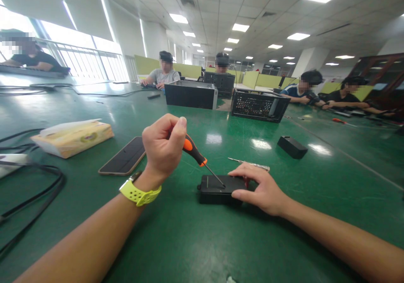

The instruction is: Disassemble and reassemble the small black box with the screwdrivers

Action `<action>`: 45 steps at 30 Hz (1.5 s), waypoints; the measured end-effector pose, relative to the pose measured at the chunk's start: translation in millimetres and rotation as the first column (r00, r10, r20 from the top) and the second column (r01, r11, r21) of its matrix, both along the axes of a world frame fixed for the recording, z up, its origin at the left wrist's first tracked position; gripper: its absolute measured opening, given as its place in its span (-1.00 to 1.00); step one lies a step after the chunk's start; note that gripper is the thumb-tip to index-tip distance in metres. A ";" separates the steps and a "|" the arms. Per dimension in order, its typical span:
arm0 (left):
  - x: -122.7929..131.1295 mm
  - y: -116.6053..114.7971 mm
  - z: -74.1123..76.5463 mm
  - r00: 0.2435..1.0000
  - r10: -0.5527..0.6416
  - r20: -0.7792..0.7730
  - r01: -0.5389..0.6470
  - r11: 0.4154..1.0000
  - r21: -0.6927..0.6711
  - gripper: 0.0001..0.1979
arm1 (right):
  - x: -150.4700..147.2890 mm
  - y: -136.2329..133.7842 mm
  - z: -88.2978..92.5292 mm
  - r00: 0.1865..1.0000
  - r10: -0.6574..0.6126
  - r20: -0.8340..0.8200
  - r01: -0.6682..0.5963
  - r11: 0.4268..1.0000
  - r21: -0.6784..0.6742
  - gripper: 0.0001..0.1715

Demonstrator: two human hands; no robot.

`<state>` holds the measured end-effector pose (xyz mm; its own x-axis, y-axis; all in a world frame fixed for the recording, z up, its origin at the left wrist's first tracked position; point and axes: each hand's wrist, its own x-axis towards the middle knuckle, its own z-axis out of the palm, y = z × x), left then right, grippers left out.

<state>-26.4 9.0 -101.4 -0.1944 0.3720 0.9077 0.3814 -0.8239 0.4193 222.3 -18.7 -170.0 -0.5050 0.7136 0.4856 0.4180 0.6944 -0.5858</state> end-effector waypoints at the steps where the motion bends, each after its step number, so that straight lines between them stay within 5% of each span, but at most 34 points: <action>1: 0.0 0.3 0.0 1.000 -0.006 0.002 0.006 1.000 -0.002 -0.69 | -0.4 0.0 -0.1 1.000 0.002 -0.003 -0.002 1.000 -0.010 -0.60; 22: -2.4 6.4 -3.0 0.999 -0.030 0.027 0.028 0.998 0.048 -0.70 | -0.3 -1.5 -5.5 0.999 0.027 -0.037 -0.013 0.937 0.350 -0.58; 35: -3.4 7.0 -2.4 1.000 0.002 0.005 -0.002 0.998 0.065 -0.70 | -0.1 2.9 5.5 0.991 0.030 0.131 -0.041 0.996 0.083 -0.52; 45: -3.7 5.9 -3.7 1.000 0.011 0.013 -0.012 0.999 0.038 -0.70 | -5.1 2.7 7.9 0.952 0.015 0.306 -0.079 0.977 0.199 -0.58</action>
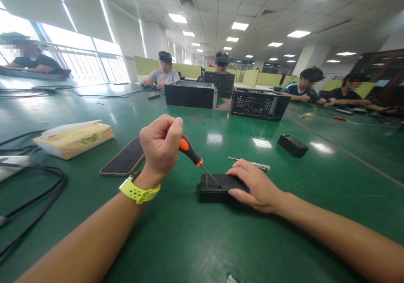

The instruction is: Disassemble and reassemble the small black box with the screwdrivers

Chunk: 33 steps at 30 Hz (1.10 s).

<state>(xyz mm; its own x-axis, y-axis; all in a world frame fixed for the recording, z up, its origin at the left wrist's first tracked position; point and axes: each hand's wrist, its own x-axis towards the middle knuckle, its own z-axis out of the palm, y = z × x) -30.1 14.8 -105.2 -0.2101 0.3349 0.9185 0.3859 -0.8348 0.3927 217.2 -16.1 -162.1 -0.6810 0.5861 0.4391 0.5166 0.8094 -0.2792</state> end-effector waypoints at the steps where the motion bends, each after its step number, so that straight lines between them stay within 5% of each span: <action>1: 0.0 -0.3 -0.1 1.000 0.003 0.002 -0.003 1.000 -0.007 -0.70 | -0.4 -0.3 0.1 1.000 -0.009 0.009 0.009 1.000 0.004 -0.58; 9: -6.7 5.7 2.2 0.999 0.027 0.035 -0.028 0.999 0.017 -0.69 | -7.3 0.6 11.7 0.997 -0.046 0.057 0.044 0.998 0.040 -0.37; 18: -7.4 8.0 0.6 0.999 0.018 0.045 -0.019 1.000 0.011 -0.70 | -19.6 0.1 1.3 0.987 -0.025 -0.156 0.003 0.991 -0.137 -0.71; 33: -5.3 3.4 4.4 0.998 0.014 0.058 -0.015 1.000 0.021 -0.71 | -20.5 -3.6 2.8 0.966 0.001 -0.258 -0.028 0.994 -0.101 -0.64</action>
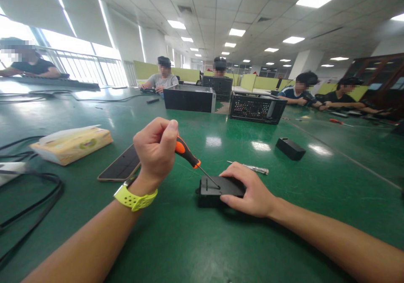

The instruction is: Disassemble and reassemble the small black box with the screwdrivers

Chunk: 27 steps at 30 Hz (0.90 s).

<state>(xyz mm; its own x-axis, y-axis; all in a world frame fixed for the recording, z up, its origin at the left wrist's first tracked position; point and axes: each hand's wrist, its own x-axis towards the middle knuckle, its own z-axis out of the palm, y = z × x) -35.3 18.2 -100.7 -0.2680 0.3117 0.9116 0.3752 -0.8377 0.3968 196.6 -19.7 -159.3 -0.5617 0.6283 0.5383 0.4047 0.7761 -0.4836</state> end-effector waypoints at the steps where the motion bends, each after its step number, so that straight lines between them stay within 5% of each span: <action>1: -0.1 -0.1 0.2 1.000 -0.007 -0.001 0.007 1.000 0.002 -0.71 | -0.1 -0.1 0.0 1.000 -0.002 -0.001 0.002 1.000 0.001 -0.63; 27: 0.2 -13.5 6.3 0.992 0.037 -0.122 -0.034 0.999 0.030 -0.74 | 1.0 1.1 -2.7 1.000 -0.020 0.010 0.020 1.000 0.010 -0.64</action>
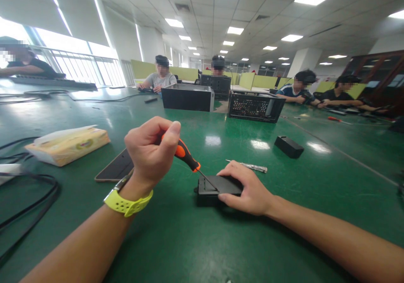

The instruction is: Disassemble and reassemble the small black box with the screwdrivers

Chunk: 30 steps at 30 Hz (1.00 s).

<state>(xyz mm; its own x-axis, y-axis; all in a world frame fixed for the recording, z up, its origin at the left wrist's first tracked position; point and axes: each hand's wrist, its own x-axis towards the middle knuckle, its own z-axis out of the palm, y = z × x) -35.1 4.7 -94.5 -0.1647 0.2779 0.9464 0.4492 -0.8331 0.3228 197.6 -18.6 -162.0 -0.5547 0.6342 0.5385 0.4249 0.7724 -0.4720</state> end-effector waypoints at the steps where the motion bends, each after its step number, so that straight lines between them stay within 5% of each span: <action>1: 0.0 -0.5 0.1 1.000 -0.006 -0.003 0.006 1.000 -0.005 -0.75 | 0.1 0.0 -0.1 1.000 0.001 0.000 -0.001 1.000 -0.002 -0.64; 30: 1.4 -2.2 0.2 1.000 0.000 -0.016 0.001 1.000 0.015 -0.74 | -0.8 -0.8 -1.9 1.000 -0.014 0.009 0.015 0.998 -0.063 -0.61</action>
<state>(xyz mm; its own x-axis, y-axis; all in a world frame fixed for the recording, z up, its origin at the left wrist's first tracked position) -33.7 2.5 -94.2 -0.1491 0.2638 0.9530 0.4539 -0.8380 0.3030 196.9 -19.4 -163.9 -0.5493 0.6747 0.4930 0.4399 0.7351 -0.5158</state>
